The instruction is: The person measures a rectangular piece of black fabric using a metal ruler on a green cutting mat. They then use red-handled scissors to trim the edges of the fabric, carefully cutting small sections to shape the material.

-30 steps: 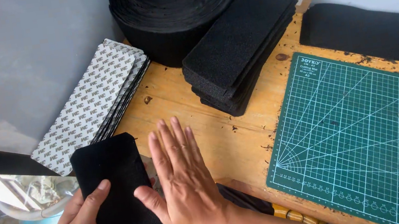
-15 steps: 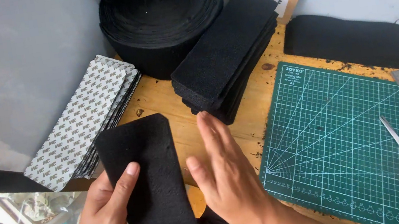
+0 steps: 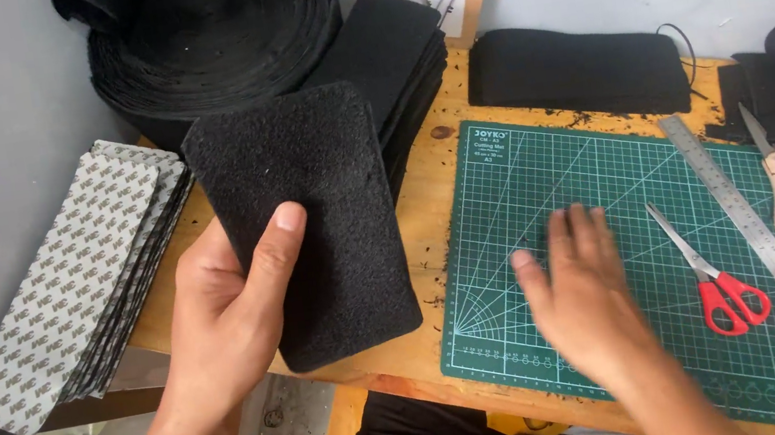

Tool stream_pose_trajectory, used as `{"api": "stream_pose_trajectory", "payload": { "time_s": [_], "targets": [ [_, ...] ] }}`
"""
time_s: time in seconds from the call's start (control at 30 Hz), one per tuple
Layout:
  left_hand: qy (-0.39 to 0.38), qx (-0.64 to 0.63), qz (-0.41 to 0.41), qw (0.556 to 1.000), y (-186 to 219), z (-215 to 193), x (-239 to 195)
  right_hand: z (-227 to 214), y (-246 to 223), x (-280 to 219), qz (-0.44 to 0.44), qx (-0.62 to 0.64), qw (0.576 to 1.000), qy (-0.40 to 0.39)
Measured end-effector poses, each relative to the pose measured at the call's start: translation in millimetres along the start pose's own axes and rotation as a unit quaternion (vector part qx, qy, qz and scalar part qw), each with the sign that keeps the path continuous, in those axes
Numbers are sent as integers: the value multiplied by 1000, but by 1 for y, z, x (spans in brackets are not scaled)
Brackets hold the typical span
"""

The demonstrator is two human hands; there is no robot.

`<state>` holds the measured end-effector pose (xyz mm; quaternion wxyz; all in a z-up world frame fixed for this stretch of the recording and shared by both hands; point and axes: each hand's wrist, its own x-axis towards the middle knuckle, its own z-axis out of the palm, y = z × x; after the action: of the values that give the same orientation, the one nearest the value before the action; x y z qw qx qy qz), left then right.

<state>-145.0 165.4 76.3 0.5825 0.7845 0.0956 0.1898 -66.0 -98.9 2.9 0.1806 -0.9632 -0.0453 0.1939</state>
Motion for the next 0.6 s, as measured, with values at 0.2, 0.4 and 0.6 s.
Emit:
{"api": "stream_pose_trajectory", "payload": {
  "time_s": [0.2, 0.4, 0.6],
  "targets": [
    [-46, -5, 36, 998, 20, 35, 15, 31, -45, -48, -447, 131, 884, 43],
    [8, -31, 6, 999, 40, 19, 24, 16, 9, 5, -121, -23, 990, 72],
    [-10, -49, 23, 999, 33, 29, 36, 43, -40, -53, -410, 65, 909, -31]
  ]
}}
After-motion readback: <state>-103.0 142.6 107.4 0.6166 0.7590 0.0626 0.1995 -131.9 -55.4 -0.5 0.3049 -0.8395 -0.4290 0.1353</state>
